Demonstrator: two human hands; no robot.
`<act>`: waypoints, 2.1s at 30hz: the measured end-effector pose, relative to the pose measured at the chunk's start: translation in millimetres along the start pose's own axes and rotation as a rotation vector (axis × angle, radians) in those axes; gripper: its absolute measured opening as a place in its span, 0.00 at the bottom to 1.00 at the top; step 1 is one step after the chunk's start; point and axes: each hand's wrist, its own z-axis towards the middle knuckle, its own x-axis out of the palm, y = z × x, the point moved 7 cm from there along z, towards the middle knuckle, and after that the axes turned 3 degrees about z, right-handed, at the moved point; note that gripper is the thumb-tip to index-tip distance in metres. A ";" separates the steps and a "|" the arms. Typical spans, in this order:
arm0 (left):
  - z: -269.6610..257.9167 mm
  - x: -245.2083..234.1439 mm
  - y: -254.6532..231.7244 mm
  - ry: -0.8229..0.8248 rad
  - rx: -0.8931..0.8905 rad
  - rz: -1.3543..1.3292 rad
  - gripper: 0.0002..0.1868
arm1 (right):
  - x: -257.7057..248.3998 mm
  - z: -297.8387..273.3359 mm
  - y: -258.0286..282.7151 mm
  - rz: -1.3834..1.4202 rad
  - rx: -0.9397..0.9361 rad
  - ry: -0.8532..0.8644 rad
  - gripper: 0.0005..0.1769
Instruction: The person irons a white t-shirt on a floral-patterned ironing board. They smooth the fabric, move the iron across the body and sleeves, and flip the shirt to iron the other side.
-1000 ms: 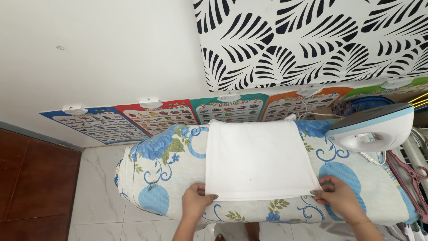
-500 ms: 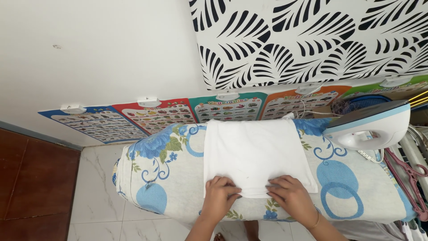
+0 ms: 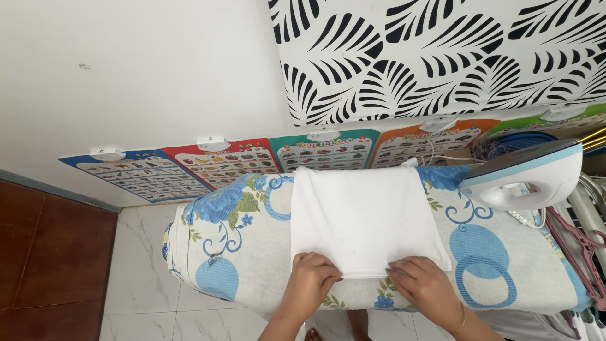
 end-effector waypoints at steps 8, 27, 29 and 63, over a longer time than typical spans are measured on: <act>-19.1 19.1 -4.3 -0.059 0.230 0.124 0.05 | 7.6 -11.3 4.9 -0.024 -0.012 0.023 0.11; -8.8 -27.0 77.5 -0.277 -0.781 0.180 0.14 | 1.7 -73.5 -160.6 -0.043 1.230 0.371 0.32; -0.5 -17.4 66.9 -0.304 -0.656 0.300 0.14 | 5.8 -79.7 -166.3 0.256 1.311 0.241 0.27; 6.3 171.1 -78.4 0.102 0.455 0.183 0.28 | -146.6 -71.7 -283.9 0.624 1.051 -0.505 0.22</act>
